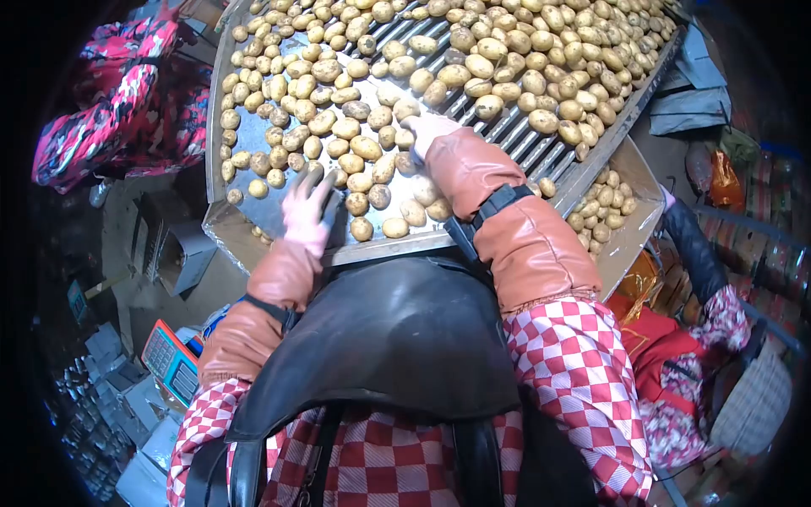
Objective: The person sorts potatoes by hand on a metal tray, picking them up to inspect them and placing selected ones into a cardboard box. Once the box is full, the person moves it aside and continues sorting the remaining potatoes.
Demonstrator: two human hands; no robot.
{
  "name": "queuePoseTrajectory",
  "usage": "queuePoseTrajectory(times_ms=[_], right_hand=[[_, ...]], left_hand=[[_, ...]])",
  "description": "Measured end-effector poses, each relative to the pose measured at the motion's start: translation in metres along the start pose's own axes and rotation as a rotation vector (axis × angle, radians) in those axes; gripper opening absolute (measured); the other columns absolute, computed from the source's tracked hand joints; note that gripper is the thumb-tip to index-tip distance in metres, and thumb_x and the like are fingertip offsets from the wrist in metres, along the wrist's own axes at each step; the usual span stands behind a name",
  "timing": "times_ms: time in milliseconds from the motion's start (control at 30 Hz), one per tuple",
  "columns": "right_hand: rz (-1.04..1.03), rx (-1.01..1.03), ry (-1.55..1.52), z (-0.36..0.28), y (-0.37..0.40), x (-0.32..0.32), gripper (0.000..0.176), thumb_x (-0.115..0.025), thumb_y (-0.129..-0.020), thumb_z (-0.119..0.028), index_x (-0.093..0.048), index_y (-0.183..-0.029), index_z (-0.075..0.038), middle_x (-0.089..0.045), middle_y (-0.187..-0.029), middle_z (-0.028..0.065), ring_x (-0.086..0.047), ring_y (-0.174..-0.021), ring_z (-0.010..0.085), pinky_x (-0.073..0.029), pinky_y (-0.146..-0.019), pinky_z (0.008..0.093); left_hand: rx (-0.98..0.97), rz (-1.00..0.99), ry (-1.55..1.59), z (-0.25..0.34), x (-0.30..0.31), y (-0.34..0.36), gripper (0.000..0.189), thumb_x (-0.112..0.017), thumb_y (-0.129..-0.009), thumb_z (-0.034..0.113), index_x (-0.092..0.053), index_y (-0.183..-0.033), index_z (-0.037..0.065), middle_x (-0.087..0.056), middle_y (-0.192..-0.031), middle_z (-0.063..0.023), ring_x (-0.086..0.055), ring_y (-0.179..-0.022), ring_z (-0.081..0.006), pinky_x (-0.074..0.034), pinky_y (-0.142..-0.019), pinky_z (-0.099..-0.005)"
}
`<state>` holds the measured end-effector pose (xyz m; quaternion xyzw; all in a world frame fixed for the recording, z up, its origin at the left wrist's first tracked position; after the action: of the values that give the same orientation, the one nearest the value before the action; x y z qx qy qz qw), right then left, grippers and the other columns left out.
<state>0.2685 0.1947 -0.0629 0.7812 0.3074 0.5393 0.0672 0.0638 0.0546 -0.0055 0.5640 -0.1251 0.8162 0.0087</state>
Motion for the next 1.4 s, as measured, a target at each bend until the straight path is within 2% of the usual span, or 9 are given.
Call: queuePoseTrajectory(times_ms=[100,167,267,633,800,1033,1100,1233,1400], right_hand=[[-0.002,-0.034,-0.807,0.018,0.012,-0.005,0.043,-0.066,-0.089,-0.018,-0.059,-0.131,-0.008,-0.067,-0.095,0.0107,-0.063,-0.086,0.0171,-0.051,-0.07,0.0305],[-0.027,0.063,-1.746,0.018,0.051,-0.012,0.041,-0.063,-0.093,-0.026,-0.057,-0.13,-0.007,-0.065,-0.109,0.0094,-0.063,-0.088,0.0189,-0.053,-0.068,0.0332],[-0.156,-0.101,-2.043,0.031,0.095,-0.02,0.05,-0.052,-0.101,-0.042,-0.049,-0.141,-0.012,-0.062,-0.131,0.0145,-0.067,-0.104,0.0282,-0.057,-0.082,0.0451],[0.253,-0.001,-2.435,0.095,0.156,-0.031,0.051,-0.049,-0.1,-0.047,-0.052,-0.135,-0.01,-0.058,-0.135,0.0165,-0.06,-0.117,0.0347,-0.053,-0.094,0.0568],[0.131,0.083,-2.665,0.102,0.151,-0.05,0.047,-0.052,-0.1,-0.043,-0.054,-0.132,-0.008,-0.06,-0.129,0.017,-0.061,-0.114,0.0353,-0.054,-0.093,0.0568],[0.209,0.261,-2.482,0.107,0.172,-0.037,0.042,-0.054,-0.101,-0.037,-0.057,-0.129,-0.006,-0.064,-0.12,0.0176,-0.066,-0.103,0.0325,-0.06,-0.084,0.0503],[0.278,0.188,-2.4,0.118,0.184,-0.041,0.04,-0.058,-0.1,-0.033,-0.057,-0.129,-0.006,-0.066,-0.116,0.0172,-0.068,-0.099,0.031,-0.061,-0.081,0.048],[0.358,0.24,-2.343,0.121,0.214,-0.036,0.044,-0.062,-0.098,-0.03,-0.055,-0.129,0.0,-0.065,-0.119,0.0192,-0.068,-0.105,0.0322,-0.06,-0.087,0.0491],[0.191,0.209,-2.228,0.112,0.214,-0.055,0.057,-0.058,-0.1,-0.037,-0.045,-0.141,-0.001,-0.063,-0.123,0.0215,-0.067,-0.108,0.0372,-0.061,-0.078,0.0465]], left_hand=[[-0.056,-0.249,-0.022,0.028,-0.035,-0.068,0.055,-0.063,-0.083,0.008,-0.054,-0.137,0.017,-0.052,-0.142,-0.0148,-0.052,-0.127,-0.0351,-0.044,-0.106,-0.0429],[-0.039,-0.395,-0.144,0.018,-0.076,-0.088,0.048,-0.053,-0.089,0.013,-0.053,-0.137,0.016,-0.052,-0.14,-0.0158,-0.053,-0.125,-0.0362,-0.045,-0.104,-0.0434],[-0.014,-0.559,-0.213,0.015,-0.112,-0.108,0.037,-0.04,-0.098,0.023,-0.054,-0.131,0.014,-0.057,-0.133,-0.0169,-0.055,-0.122,-0.0363,-0.047,-0.1,-0.0449],[0.168,-0.534,-0.094,0.01,-0.084,-0.113,0.052,-0.073,-0.085,0.025,-0.059,-0.134,0.014,-0.069,-0.116,-0.0154,-0.069,-0.099,-0.0276,-0.054,-0.089,-0.0384],[0.594,-0.659,1.288,0.083,-0.091,-0.069,0.049,-0.056,-0.094,0.011,-0.049,-0.142,0.005,-0.063,-0.108,-0.0087,-0.062,-0.085,-0.0171,-0.055,-0.07,-0.0267],[0.499,-0.821,1.85,0.171,-0.087,-0.055,0.063,-0.056,-0.097,0.027,-0.032,-0.152,0.011,-0.058,-0.127,-0.0114,-0.064,-0.106,-0.0241,-0.055,-0.088,-0.0349],[-0.104,-0.74,1.366,0.185,-0.071,-0.059,0.059,-0.055,-0.1,0.027,-0.032,-0.153,0.014,-0.055,-0.134,-0.0115,-0.056,-0.124,-0.026,-0.049,-0.102,-0.0395],[0.495,-1.116,2.206,0.202,-0.112,-0.046,0.051,-0.053,-0.102,0.032,-0.037,-0.147,0.014,-0.056,-0.134,-0.0153,-0.06,-0.1,-0.0233,-0.051,-0.082,-0.0361],[0.172,-0.987,1.687,0.222,-0.109,-0.05,0.075,-0.068,-0.095,0.028,-0.027,-0.155,0.012,-0.059,-0.125,-0.0126,-0.059,-0.086,-0.0191,-0.051,-0.074,-0.0321]])
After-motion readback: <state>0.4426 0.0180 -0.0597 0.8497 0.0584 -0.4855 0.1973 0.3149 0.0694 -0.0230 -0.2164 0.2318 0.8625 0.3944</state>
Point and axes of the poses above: each hand's wrist, its own y-axis away from the middle knuckle, its own x-axis out of the back of the hand, z = x × y, the point moved 10 cm from there along -y, towards the middle knuckle
